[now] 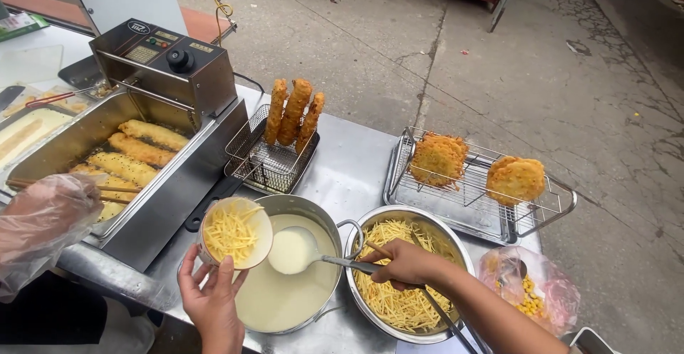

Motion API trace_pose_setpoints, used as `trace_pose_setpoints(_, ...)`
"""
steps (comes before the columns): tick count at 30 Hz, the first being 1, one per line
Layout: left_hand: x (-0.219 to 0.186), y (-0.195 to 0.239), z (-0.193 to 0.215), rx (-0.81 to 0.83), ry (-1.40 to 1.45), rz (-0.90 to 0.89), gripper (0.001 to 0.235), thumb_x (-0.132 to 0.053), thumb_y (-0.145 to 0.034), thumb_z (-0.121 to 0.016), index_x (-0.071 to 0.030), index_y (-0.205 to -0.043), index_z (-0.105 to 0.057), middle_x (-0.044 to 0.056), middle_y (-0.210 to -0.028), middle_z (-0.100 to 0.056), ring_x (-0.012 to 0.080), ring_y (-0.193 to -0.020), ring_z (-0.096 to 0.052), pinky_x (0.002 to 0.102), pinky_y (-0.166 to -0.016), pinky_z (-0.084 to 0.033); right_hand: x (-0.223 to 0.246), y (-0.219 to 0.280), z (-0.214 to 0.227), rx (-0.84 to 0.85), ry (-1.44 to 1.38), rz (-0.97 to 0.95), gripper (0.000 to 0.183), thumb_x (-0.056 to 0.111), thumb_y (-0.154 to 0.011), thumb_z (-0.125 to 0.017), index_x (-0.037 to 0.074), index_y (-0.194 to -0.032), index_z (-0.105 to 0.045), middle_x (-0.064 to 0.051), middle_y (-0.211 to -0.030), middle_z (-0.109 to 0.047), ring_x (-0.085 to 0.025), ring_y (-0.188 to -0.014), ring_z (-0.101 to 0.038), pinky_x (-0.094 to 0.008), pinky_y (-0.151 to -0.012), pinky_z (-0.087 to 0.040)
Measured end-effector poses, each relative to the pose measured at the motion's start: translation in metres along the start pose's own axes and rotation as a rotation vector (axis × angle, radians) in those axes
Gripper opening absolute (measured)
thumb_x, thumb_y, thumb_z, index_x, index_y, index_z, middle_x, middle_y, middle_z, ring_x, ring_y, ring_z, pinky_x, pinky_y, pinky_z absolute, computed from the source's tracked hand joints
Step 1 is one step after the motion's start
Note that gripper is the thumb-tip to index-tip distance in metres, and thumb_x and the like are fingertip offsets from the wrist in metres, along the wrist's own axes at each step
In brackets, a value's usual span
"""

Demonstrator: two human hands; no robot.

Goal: Frying corn cakes in a large pan, flipping them for even cooking, and adding fresh batter to the oil.

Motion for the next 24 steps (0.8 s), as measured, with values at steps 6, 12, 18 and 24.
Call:
trace_pose_setpoints(6,-0.012,0.004,0.006,-0.029,-0.148,-0.163,0.081,-0.001,-0.078,-0.078,-0.016,-0.150,-0.045,0.021,-0.134,-0.054,0.0282,-0.119,-0.057,0.046,-0.082,-0.062,0.000,0.039,0.027,-0.009,-0.088,0.034,0.044,0.004,-0.092,-0.069,0.016,-0.133,-0.076,0.001,-0.059,-0.059,-0.006,-0.045,-0.050,-0.018,-0.044,-0.039)
trace_pose_setpoints(12,0.005,0.019,-0.008,-0.008,0.052,0.228,0.077,-0.010,-0.082,-0.071,-0.022,-0.149,-0.035,0.025,-0.135,-0.050,0.0325,-0.128,-0.057,0.058,-0.092,-0.057,0.037,0.110,0.036,-0.179,0.163,0.174,0.053,0.025,-0.092,-0.072,0.035,-0.144,-0.070,0.006,-0.059,-0.037,-0.009,-0.052,-0.037,-0.025,-0.053,-0.032)
trace_pose_setpoints(18,0.005,0.046,-0.024,0.004,0.093,0.429,0.071,-0.017,-0.085,-0.067,-0.021,-0.146,-0.031,0.024,-0.134,-0.058,0.0372,-0.112,-0.063,0.054,-0.097,-0.056,0.014,0.094,0.006,-0.714,0.904,0.535,0.092,0.009,-0.067,-0.059,0.050,-0.150,-0.046,0.005,-0.078,-0.072,-0.027,-0.070,-0.068,-0.045,-0.052,-0.052)
trace_pose_setpoints(24,0.008,0.043,-0.023,0.042,0.121,0.435,0.071,-0.018,-0.085,-0.067,-0.021,-0.146,-0.031,0.022,-0.126,-0.062,0.0386,-0.115,-0.062,0.054,-0.100,-0.055,0.031,0.120,0.015,-0.439,0.387,0.247,0.057,0.029,-0.095,-0.069,0.047,-0.147,-0.057,0.015,-0.059,-0.055,-0.005,-0.054,-0.049,-0.022,-0.055,-0.039)
Point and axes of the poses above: each hand's wrist, its own y-axis away from the middle knuckle, its own z-axis out of the back of the hand, x = y × z, the point moved 6 cm from there along -y, towards the middle knuckle
